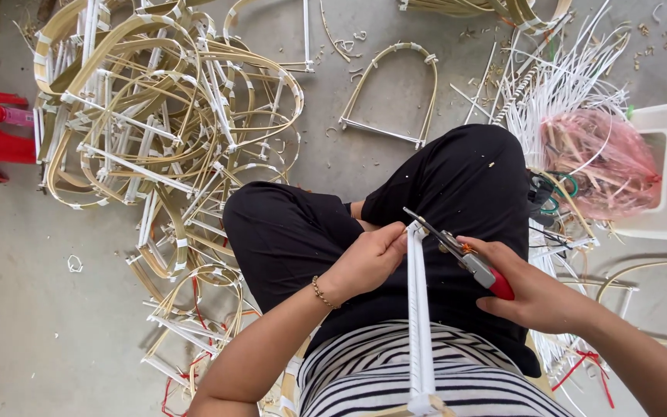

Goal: Assembling and trimming bamboo or plastic strips to form small curved frames for craft or furniture manufacturing.

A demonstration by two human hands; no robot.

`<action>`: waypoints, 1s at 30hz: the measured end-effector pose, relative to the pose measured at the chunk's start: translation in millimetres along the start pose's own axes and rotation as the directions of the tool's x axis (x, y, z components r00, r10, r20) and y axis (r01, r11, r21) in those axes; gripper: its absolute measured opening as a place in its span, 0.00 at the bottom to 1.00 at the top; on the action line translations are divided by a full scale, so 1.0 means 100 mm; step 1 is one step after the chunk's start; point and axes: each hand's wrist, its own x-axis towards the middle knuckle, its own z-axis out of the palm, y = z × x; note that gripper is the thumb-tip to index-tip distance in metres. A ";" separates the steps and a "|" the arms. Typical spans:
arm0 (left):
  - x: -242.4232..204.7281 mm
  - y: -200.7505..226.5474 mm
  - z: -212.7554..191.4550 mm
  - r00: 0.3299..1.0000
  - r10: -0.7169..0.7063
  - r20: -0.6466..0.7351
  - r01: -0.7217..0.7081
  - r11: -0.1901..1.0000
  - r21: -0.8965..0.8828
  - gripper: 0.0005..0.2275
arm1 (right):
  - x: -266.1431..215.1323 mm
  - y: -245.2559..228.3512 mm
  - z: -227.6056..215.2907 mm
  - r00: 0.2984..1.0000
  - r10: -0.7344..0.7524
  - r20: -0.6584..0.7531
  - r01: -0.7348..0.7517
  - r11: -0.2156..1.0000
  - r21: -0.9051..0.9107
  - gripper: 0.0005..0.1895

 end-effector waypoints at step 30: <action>-0.26 -2.28 -1.83 0.470 -0.021 -0.882 0.375 0.910 0.179 0.31 | 1.65 3.62 -0.36 0.685 0.197 -0.702 -0.333 0.941 -0.061 0.27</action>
